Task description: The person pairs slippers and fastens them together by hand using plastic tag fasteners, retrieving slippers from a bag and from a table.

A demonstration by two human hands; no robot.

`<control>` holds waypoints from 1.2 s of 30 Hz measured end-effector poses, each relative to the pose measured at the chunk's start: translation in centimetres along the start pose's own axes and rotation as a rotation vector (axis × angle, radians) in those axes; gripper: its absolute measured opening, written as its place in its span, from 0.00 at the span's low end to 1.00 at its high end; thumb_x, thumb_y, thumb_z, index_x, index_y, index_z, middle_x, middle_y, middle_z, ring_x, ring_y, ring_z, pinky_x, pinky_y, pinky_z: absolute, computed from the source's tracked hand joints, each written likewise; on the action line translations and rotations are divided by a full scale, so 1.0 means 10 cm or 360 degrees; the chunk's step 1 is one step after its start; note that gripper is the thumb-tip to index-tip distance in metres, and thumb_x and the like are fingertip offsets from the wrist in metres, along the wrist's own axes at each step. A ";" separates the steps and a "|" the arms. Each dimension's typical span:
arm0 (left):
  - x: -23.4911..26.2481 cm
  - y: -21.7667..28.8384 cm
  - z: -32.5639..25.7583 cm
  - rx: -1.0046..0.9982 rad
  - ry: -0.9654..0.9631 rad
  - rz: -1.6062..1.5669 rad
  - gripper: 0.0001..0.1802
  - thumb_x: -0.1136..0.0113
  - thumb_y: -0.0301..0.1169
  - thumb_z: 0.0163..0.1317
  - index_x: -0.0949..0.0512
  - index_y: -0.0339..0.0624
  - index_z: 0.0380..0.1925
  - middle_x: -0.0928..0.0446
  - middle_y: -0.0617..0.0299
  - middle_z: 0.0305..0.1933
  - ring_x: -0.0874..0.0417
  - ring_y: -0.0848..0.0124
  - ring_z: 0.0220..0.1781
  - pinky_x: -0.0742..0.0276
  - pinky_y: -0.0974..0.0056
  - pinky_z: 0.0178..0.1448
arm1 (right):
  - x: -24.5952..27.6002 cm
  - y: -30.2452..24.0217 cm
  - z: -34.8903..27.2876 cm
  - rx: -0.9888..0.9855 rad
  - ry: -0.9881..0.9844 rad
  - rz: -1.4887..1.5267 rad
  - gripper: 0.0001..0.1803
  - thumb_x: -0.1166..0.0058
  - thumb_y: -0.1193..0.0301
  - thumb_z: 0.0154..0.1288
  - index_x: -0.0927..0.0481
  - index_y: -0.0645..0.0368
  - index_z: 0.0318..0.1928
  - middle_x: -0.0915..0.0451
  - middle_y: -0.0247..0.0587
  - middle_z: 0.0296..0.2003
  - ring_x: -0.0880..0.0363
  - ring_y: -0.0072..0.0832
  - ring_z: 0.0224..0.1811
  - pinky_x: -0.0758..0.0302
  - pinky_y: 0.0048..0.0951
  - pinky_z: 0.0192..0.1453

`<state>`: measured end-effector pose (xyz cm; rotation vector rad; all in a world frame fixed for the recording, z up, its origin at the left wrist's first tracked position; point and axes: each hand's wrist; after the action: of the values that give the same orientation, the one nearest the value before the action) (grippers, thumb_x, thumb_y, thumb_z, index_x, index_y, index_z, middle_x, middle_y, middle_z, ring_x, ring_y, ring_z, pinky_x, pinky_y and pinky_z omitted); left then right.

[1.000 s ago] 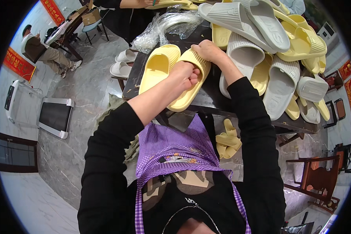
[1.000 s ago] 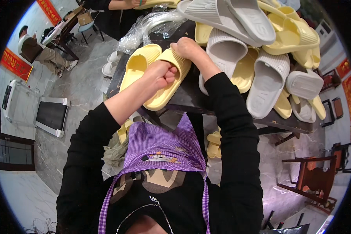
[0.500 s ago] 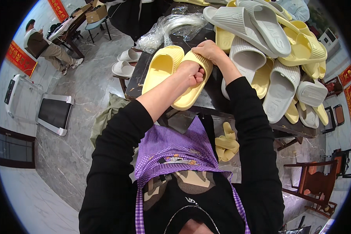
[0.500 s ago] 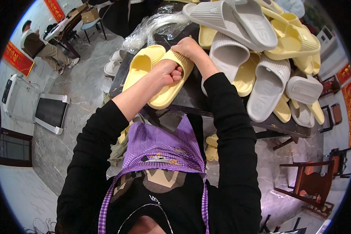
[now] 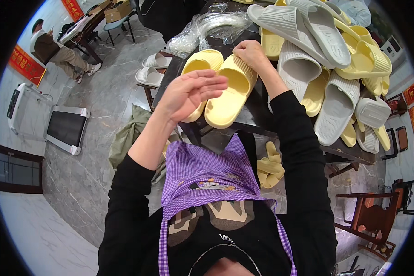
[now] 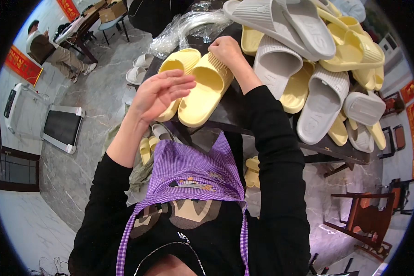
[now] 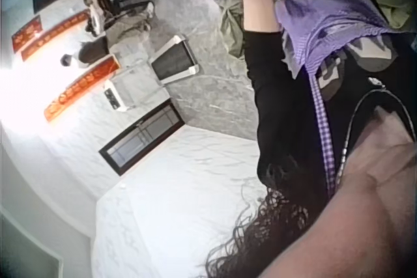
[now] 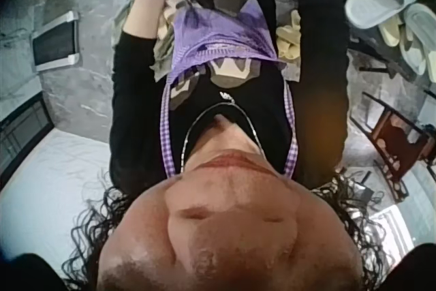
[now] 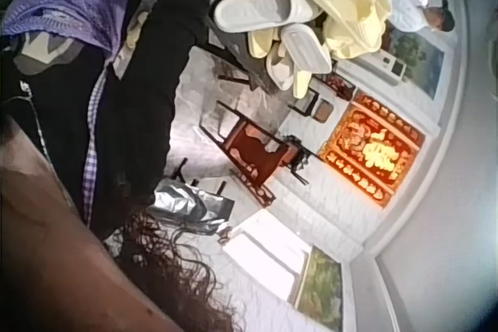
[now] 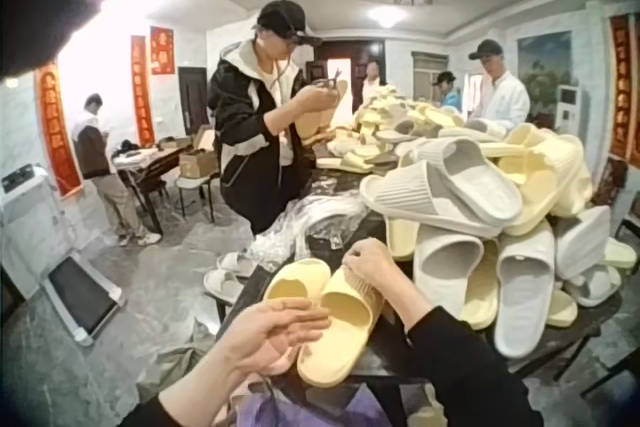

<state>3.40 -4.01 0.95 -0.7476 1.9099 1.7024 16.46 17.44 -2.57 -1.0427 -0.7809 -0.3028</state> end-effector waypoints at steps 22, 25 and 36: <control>0.59 0.03 0.59 0.0513 0.0494 0.0684 0.05 0.49 0.25 0.55 0.28 0.34 0.24 0.28 0.61 0.18 0.30 0.77 0.13 0.37 0.74 0.12 | -0.11 -0.16 -0.02 0.0004 -0.0324 0.0143 0.10 0.44 0.70 0.45 0.18 0.63 0.28 0.20 0.41 0.24 0.24 0.24 0.27 0.27 0.25 0.35; 0.50 0.06 0.59 0.0760 0.0523 0.0985 0.07 0.51 0.25 0.56 0.29 0.33 0.22 0.28 0.59 0.16 0.32 0.76 0.10 0.41 0.73 0.09 | -0.17 -0.12 -0.02 0.0046 -0.0311 0.0035 0.10 0.44 0.70 0.45 0.18 0.63 0.28 0.20 0.42 0.25 0.23 0.25 0.27 0.27 0.26 0.36; 0.34 0.10 0.61 0.0499 0.0666 0.1138 0.10 0.55 0.26 0.57 0.29 0.35 0.19 0.30 0.60 0.14 0.33 0.76 0.10 0.42 0.72 0.10 | -0.19 -0.08 0.02 0.0117 -0.0275 -0.0082 0.10 0.44 0.70 0.45 0.19 0.63 0.28 0.20 0.44 0.24 0.23 0.27 0.27 0.27 0.28 0.36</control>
<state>0.17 1.84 -1.29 -0.3206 2.9089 1.6187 14.56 16.98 -3.30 -0.9896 -0.9685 -0.2281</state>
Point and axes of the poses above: each hand's wrist, its own z-axis towards the middle knuckle, its own x-axis out of the back of the hand, y = z × x
